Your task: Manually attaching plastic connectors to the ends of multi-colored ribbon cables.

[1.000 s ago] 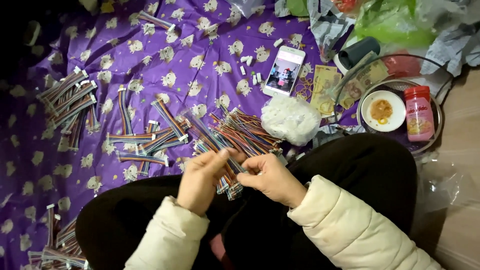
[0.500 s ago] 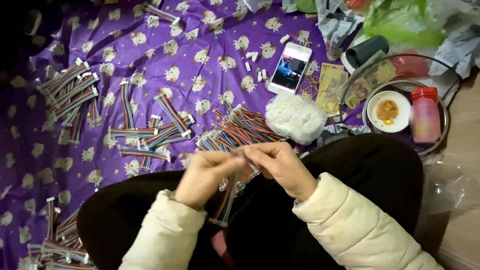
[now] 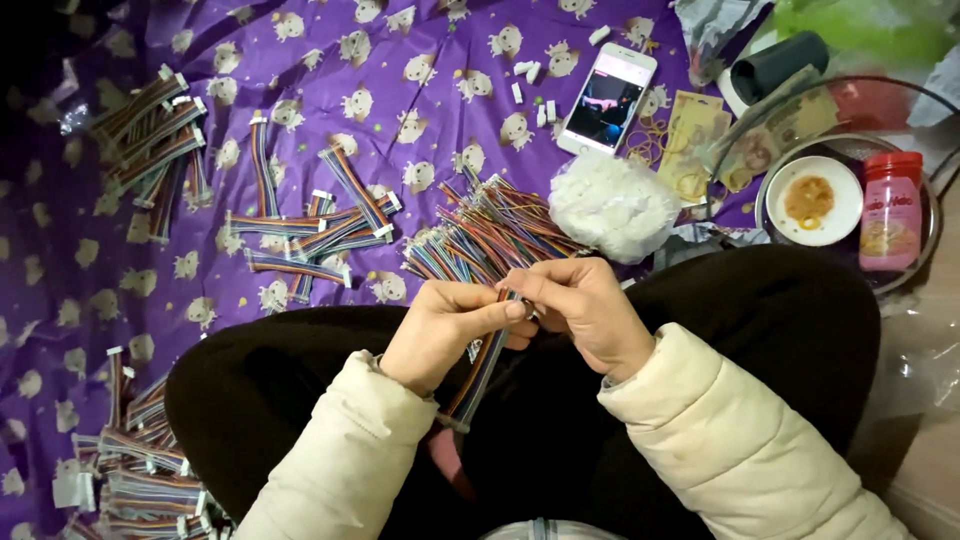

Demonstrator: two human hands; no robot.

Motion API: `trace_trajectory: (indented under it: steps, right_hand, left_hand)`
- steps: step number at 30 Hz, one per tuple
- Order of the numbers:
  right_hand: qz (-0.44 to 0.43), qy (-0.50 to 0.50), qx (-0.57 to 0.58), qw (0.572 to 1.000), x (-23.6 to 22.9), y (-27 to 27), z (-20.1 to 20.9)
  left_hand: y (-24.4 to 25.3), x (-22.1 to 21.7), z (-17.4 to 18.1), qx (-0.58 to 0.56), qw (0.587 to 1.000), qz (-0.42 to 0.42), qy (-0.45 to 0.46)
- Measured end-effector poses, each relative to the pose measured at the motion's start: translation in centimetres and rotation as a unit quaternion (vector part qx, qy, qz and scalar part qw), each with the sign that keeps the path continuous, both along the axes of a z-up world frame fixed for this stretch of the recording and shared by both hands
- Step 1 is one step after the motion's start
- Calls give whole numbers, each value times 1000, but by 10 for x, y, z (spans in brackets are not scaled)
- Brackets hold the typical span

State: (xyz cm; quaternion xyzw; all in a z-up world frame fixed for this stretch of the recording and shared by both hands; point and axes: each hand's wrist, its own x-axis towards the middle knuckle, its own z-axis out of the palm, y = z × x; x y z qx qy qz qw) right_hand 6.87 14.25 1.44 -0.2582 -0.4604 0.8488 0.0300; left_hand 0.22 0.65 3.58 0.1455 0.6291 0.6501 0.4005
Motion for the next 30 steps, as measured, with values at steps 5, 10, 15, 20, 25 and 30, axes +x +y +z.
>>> trace_trajectory:
  steps: [5,10,15,20,25,30]
  right_hand:
    - [31,25,-28,999,7,5,-12]
    - [3,17,7,1000,4,0,-14]
    - [-18,27,7,999,4,-4,-14]
    - [-19,26,-7,999,6,-3,-10]
    - [-32,46,-29,998,3,-8,-14]
    - [-76,-17,-29,997,4,-7,-20]
  left_hand:
    - [-3,-2,3,-6,1000,4,-17]
    - [-3,-2,-3,-6,1000,4,-18]
    - [-5,0,-6,-37,999,3,30]
    - [-2,2,-4,-47,998,8,34]
    - [-1,3,-10,-58,998,-6,39]
    - [2,7,-26,-83,994,45,48]
